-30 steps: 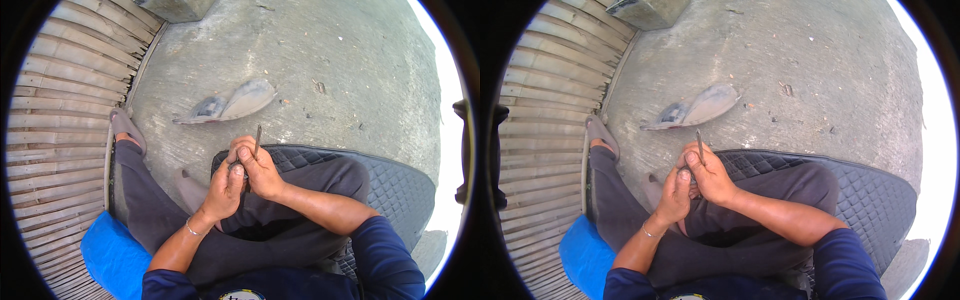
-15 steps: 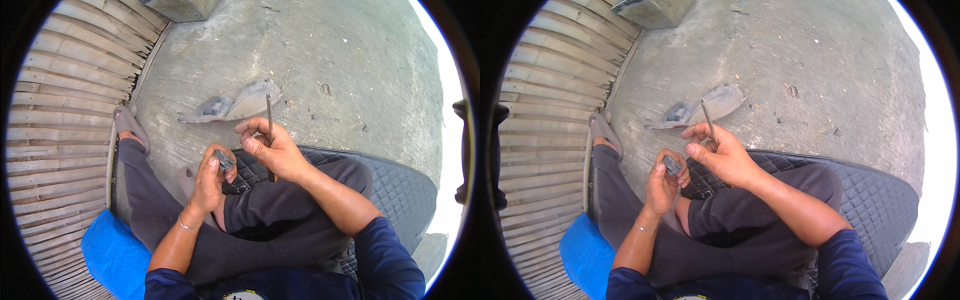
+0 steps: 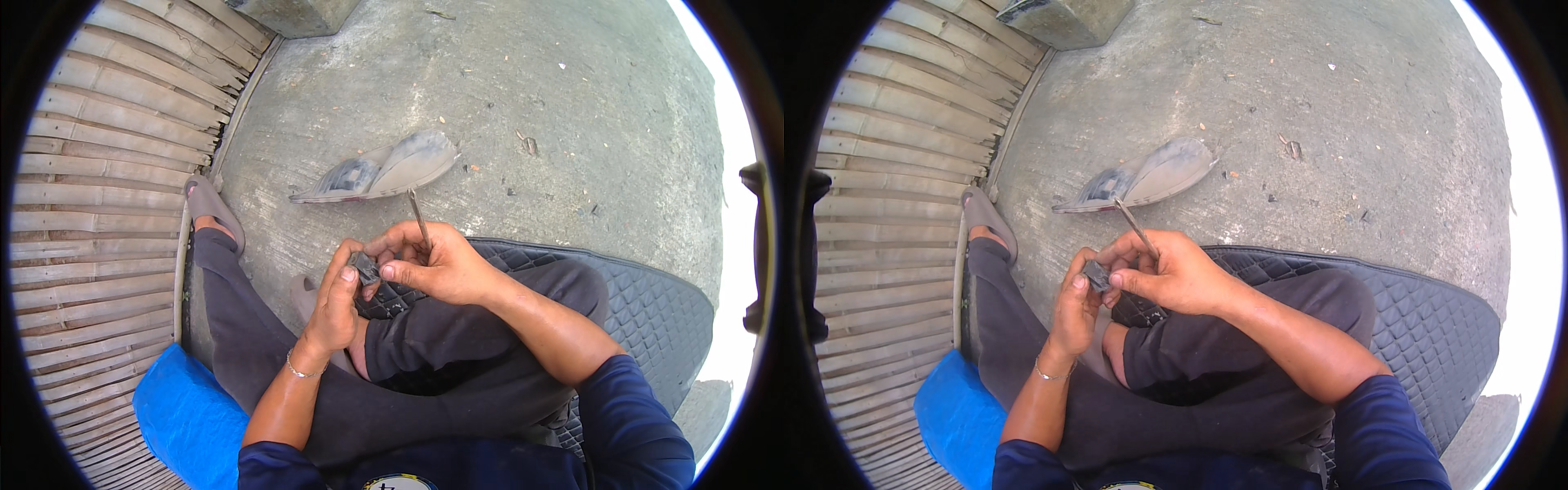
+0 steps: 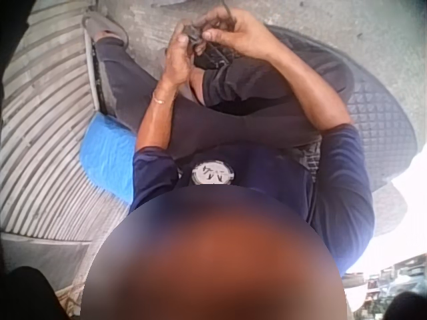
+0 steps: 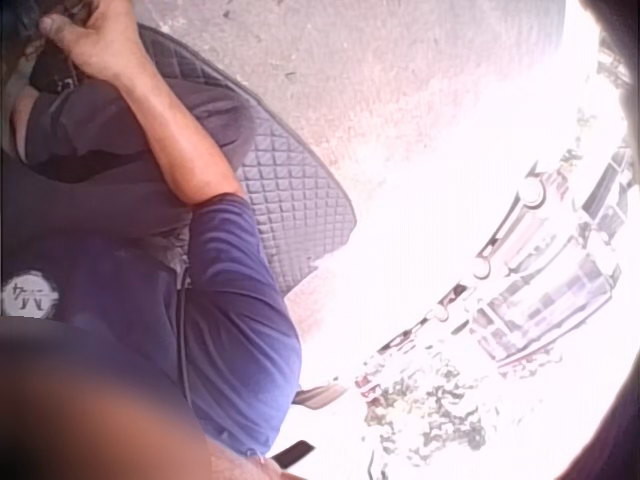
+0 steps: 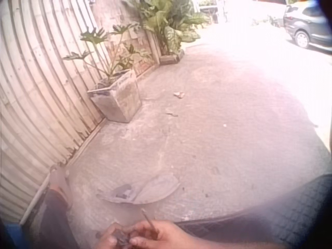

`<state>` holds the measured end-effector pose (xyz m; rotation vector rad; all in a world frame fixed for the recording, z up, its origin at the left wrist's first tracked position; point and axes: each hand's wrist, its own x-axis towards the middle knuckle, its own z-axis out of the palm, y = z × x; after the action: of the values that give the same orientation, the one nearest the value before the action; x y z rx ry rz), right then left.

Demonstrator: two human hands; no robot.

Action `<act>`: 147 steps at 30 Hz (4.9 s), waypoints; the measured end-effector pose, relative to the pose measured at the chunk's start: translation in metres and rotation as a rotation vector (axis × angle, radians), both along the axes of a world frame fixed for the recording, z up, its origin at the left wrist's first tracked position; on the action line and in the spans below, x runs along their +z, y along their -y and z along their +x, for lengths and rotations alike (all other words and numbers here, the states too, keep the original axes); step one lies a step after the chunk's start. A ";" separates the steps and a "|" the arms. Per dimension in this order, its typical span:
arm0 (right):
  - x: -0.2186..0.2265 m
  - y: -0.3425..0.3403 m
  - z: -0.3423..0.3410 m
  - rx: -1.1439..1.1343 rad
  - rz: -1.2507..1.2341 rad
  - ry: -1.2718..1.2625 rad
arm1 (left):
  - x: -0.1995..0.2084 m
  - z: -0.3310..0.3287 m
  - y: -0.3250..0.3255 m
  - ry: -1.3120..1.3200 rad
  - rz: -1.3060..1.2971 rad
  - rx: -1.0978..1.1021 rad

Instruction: The person sits cross-legged and uses a screwdriver to disassemble and reassemble a small mechanical part held in their hands. They repeatedly insert and remove the screwdriver, adjust the part, and then place it into a compartment under a vehicle seat.

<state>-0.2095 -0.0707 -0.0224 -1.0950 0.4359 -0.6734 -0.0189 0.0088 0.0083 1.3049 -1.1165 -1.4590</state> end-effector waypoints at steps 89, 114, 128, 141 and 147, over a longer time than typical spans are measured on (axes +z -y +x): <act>-0.002 0.015 -0.007 0.129 -0.285 -0.186 | 0.014 0.011 -0.001 0.238 0.081 -0.197; -0.003 0.003 -0.002 -0.084 -0.553 -0.254 | 0.015 -0.001 -0.003 0.589 -0.142 -0.024; -0.006 0.003 -0.002 0.123 -0.387 -0.206 | 0.014 0.001 -0.009 0.241 0.033 -0.021; -0.011 -0.007 0.009 -0.010 -0.032 -0.033 | 0.010 0.005 -0.004 0.128 0.103 0.033; -0.002 -0.002 0.003 -0.023 -0.059 -0.076 | 0.007 0.004 -0.004 0.182 0.008 0.044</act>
<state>-0.2065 -0.0685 -0.0242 -1.1758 0.4975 -0.6700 -0.0154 0.0129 0.0153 1.4819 -1.1922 -1.3347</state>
